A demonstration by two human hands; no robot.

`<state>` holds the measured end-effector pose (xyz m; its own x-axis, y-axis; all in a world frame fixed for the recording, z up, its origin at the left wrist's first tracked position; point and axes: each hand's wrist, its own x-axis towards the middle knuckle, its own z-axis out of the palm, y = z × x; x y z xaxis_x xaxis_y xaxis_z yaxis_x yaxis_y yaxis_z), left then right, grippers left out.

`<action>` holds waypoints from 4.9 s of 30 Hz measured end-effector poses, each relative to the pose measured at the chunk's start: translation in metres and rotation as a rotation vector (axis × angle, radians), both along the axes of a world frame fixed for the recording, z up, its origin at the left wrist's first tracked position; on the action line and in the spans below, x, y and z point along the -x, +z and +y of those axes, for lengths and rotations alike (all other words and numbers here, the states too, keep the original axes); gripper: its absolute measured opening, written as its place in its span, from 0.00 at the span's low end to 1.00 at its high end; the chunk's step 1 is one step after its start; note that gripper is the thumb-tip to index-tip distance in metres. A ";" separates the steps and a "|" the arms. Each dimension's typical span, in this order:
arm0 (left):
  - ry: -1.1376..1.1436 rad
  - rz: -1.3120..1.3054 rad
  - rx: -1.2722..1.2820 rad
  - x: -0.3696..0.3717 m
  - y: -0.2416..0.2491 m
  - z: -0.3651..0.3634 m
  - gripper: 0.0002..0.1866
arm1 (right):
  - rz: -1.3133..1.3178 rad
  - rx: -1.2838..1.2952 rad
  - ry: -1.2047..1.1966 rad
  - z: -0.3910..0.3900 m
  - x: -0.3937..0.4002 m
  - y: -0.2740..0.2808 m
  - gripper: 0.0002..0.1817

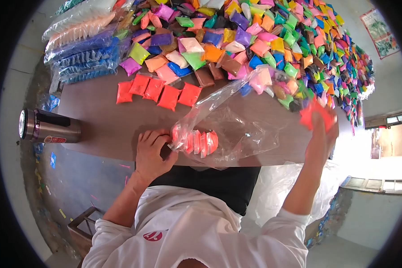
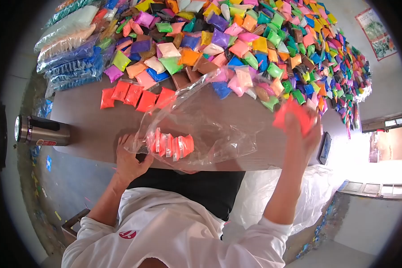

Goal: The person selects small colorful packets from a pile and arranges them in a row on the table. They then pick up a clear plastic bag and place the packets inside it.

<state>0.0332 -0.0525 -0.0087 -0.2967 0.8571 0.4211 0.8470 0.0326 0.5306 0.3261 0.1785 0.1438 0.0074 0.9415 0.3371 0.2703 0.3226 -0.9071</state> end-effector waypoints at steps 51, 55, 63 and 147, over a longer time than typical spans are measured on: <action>0.000 -0.074 -0.016 0.003 0.001 -0.005 0.16 | -0.460 -0.242 0.489 -0.026 0.139 0.097 0.10; -0.007 -0.092 -0.011 0.004 0.002 -0.006 0.15 | -0.778 -0.013 1.062 0.040 0.235 0.071 0.11; -0.021 -0.121 -0.079 0.007 -0.002 -0.008 0.14 | -1.615 0.149 1.425 0.059 0.287 -0.020 0.18; -0.002 -0.019 0.001 -0.001 0.002 -0.001 0.17 | -1.036 0.418 0.825 -0.013 0.051 -0.050 0.23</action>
